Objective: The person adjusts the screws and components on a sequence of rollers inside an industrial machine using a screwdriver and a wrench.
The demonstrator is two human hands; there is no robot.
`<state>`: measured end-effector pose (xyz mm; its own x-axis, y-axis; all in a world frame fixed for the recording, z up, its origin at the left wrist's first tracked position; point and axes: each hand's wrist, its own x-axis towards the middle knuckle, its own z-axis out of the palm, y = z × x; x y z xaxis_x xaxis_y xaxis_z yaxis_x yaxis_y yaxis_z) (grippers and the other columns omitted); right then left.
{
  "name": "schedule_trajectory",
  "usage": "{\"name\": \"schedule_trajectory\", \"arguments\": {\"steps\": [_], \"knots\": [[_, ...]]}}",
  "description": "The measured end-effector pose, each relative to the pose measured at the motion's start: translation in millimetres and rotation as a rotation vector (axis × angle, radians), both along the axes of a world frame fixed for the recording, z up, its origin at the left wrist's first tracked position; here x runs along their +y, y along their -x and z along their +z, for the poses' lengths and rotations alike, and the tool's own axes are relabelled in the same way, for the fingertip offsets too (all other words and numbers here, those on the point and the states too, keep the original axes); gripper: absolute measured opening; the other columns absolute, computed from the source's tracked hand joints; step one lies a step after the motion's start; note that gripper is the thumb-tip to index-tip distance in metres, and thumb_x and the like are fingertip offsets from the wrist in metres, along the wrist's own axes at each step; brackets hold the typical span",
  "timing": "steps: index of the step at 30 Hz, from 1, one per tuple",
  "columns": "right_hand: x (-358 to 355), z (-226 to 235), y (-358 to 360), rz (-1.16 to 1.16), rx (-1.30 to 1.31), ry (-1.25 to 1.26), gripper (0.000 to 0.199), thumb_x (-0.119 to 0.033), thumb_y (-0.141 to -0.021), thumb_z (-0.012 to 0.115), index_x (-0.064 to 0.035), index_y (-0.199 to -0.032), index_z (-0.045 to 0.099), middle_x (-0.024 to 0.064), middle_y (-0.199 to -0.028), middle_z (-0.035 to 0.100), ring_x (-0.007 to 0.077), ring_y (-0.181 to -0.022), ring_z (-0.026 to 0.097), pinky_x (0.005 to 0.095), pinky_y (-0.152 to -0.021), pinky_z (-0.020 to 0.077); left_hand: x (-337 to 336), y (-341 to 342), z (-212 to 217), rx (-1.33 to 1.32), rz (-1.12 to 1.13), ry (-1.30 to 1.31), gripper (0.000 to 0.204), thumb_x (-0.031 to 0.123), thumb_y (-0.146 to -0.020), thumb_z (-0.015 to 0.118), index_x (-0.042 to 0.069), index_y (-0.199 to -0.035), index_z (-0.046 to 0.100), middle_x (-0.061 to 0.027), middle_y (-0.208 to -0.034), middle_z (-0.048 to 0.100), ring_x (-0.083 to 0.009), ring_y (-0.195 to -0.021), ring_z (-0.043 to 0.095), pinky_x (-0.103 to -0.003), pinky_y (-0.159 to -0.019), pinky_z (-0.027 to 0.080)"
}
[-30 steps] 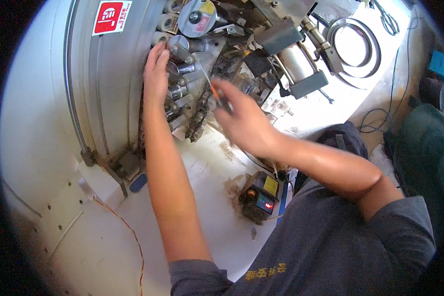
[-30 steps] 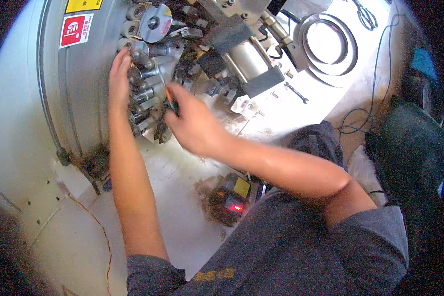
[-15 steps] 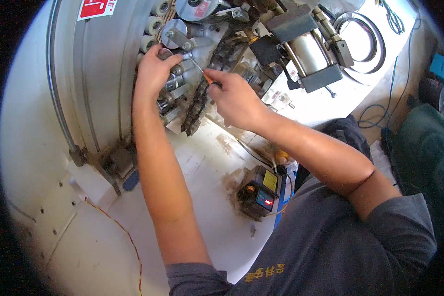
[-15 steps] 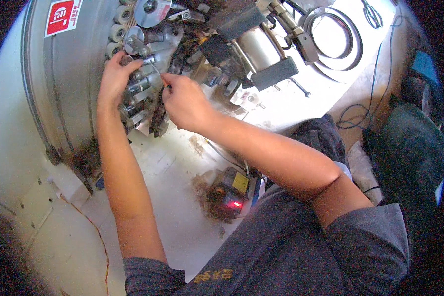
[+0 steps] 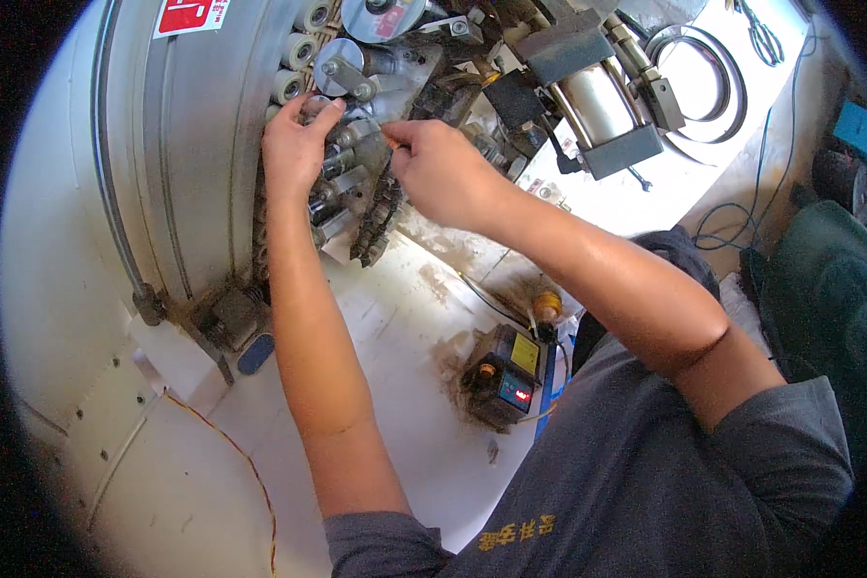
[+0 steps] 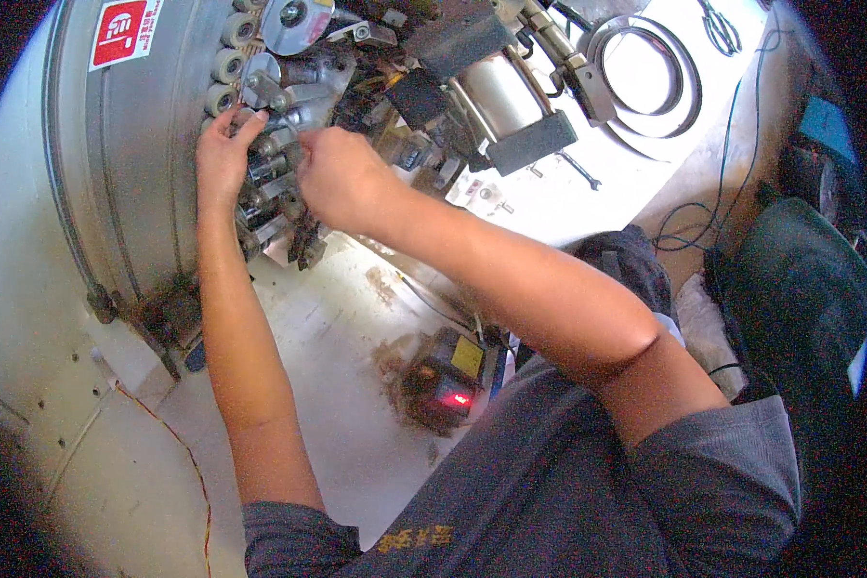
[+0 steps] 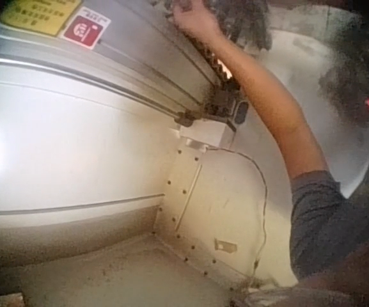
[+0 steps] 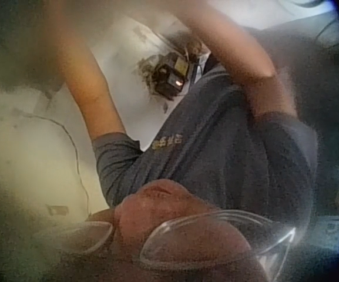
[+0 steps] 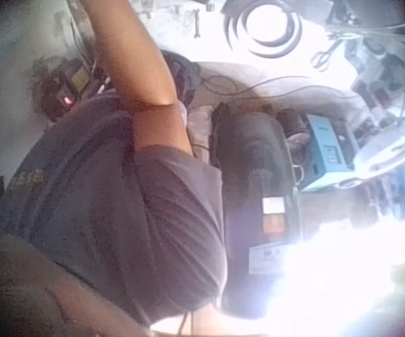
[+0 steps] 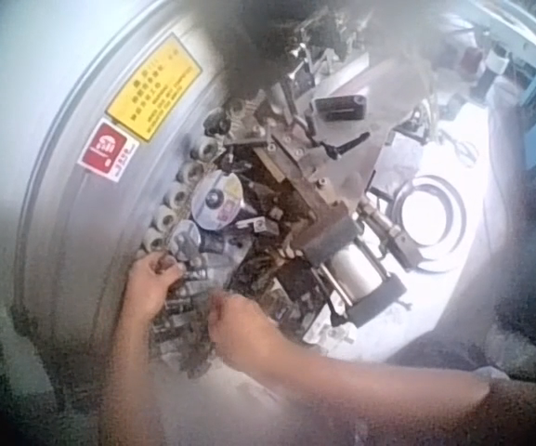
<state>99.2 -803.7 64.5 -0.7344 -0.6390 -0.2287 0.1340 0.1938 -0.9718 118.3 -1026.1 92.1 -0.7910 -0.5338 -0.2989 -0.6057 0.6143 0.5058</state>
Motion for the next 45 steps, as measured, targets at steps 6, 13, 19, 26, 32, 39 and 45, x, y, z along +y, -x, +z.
{"name": "schedule_trajectory", "arguments": {"steps": [6,13,19,26,32,39,45], "knots": [[-6,22,11,0.077,-0.716,0.22,0.019,-0.009,-0.096,0.05,0.0058,-0.096,0.062,0.009,-0.07,0.062,0.021,-0.054,0.068,0.0344,-0.043,0.0544,-9,-7,-4,0.054,0.026,-0.033,0.053,0.038,-0.083,0.082,-0.003,-0.116,0.072,-0.0116,-0.099,0.076,-0.0193,-0.088,0.068,-0.034,-0.085,0.052],[-11,17,14,0.037,-0.688,0.289,0.02,-0.01,-0.094,0.052,0.009,-0.094,0.059,0.0182,-0.071,0.062,0.0312,-0.053,0.07,0.0411,-0.043,0.0572,1,-4,2,0.025,0.016,-0.035,0.051,0.033,-0.091,0.079,-0.006,-0.122,0.068,-0.0083,-0.11,0.073,-0.0138,-0.097,0.064,-0.029,-0.091,0.048],[-18,27,11,-0.013,-0.698,0.322,0.023,-0.012,-0.097,0.05,0.009,-0.099,0.06,0.0195,-0.067,0.063,0.032,-0.052,0.07,0.0409,-0.04,0.0541,11,-3,10,0.008,0.013,0.037,0.05,0.033,-0.09,0.08,-0.006,-0.121,0.07,-0.0079,-0.106,0.074,-0.0147,-0.094,0.064,-0.03,-0.089,0.049],[-23,32,5,-0.036,-0.663,0.226,0.023,-0.01,-0.096,0.049,0.0095,-0.091,0.06,0.0214,-0.067,0.065,0.0323,-0.05,0.07,0.0424,-0.041,0.0542,1,-8,3,0.015,0.032,0.084,0.055,0.035,-0.088,0.082,-0.005,-0.123,0.069,-0.0086,-0.106,0.074,-0.0152,-0.093,0.064,-0.031,-0.089,0.05],[-18,28,0,-0.024,-0.51,0.17,0.024,-0.01,-0.095,0.05,0.0096,-0.089,0.062,0.0264,-0.068,0.066,0.0337,-0.051,0.07,0.0432,-0.053,0.0589,-1,-5,0,0.03,0.012,0.027,0.051,0.034,-0.089,0.081,-0.003,-0.122,0.07,-0.0074,-0.105,0.074,-0.0145,-0.093,0.064,-0.03,-0.09,0.049],[-16,30,3,0.0,-0.456,0.143,0.023,-0.011,-0.093,0.053,0.0095,-0.094,0.065,0.0279,-0.071,0.067,0.0355,-0.062,0.074,0.0467,-0.066,0.0603,-2,-6,-5,0.11,0.004,-0.034,0.052,0.039,-0.085,0.08,-0.002,-0.116,0.072,-0.0136,-0.1,0.076,-0.0216,-0.089,0.069,-0.035,-0.087,0.051],[-8,30,-1,0.001,-0.521,0.206,0.023,-0.011,-0.094,0.052,0.0093,-0.09,0.062,0.0213,-0.065,0.065,0.0328,-0.056,0.072,0.0445,-0.058,0.0594,1,-11,0,0.036,0.004,-0.004,0.049,0.034,-0.089,0.081,-0.004,-0.119,0.07,-0.0067,-0.107,0.074,-0.0135,-0.094,0.064,-0.03,-0.089,0.049]]}}
